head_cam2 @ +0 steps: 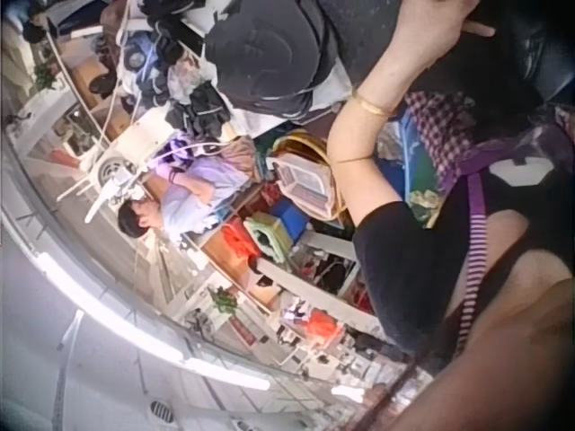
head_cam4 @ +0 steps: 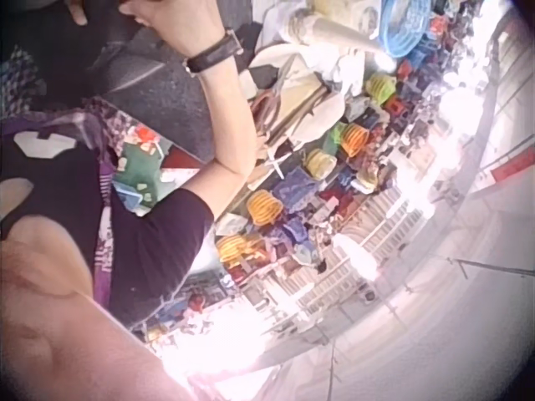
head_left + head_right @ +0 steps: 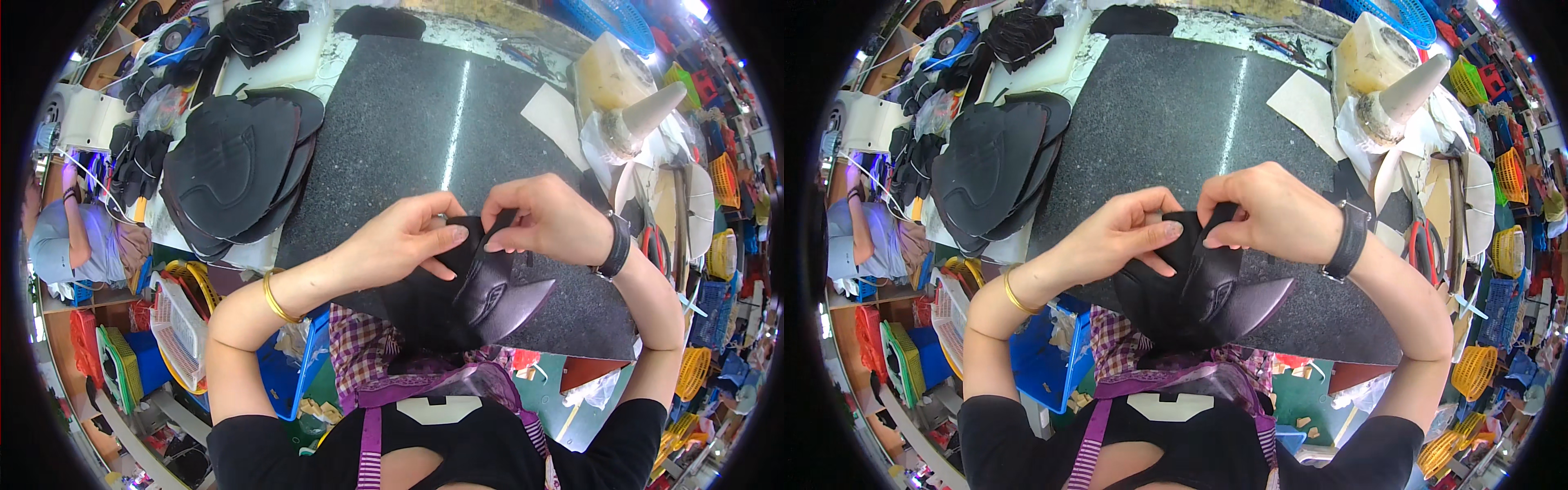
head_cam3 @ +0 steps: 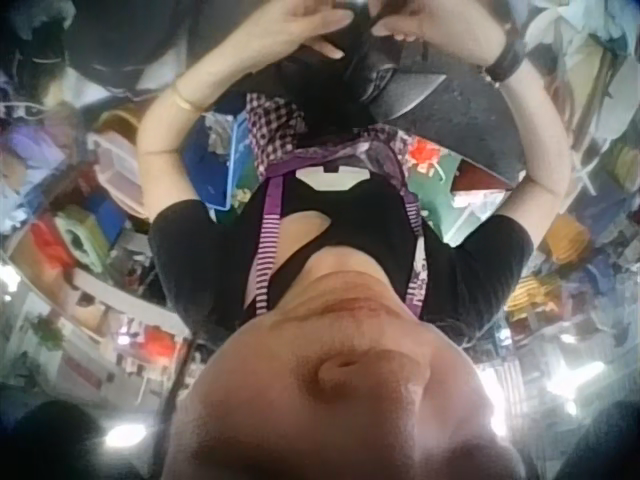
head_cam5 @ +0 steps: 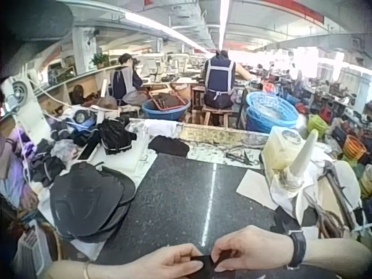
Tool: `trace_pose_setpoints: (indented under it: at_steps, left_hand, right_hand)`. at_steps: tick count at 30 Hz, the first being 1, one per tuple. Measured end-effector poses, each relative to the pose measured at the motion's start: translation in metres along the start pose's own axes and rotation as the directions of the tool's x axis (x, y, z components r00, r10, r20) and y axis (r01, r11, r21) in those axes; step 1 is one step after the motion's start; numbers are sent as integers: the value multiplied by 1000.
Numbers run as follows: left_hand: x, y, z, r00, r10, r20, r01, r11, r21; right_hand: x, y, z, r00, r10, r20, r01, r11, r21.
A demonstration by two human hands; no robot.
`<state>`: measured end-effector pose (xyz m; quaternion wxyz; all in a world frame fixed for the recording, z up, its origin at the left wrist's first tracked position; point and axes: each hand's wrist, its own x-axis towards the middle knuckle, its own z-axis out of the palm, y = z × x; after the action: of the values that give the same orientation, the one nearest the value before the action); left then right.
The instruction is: The person attaches small strips to shoe upper pieces one at a time by hand, fitting and pressing each strip onto a shoe piece.
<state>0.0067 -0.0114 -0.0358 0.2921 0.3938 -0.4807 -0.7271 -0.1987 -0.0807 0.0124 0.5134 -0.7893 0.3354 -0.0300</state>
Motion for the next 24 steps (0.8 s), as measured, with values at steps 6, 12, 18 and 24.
trace_pose_setpoints:
  at_steps: [6,12,18,24]
  left_hand:
    - [-11,-7,7,994,58,-90,-60,998,-11]
    - [-24,-4,20,982,160,-101,-135,966,221]
    - [-11,-15,-16,958,-119,260,228,867,-442]
    - [-8,-17,-15,908,-103,406,275,878,-393]
  right_hand:
    - [5,3,16,969,-242,-39,233,959,-161]
    - [-14,-2,52,874,-452,-177,265,749,-607]
    - [-22,-17,56,737,-660,-147,266,483,-834]
    - [-25,-21,61,537,-843,36,386,207,-899]
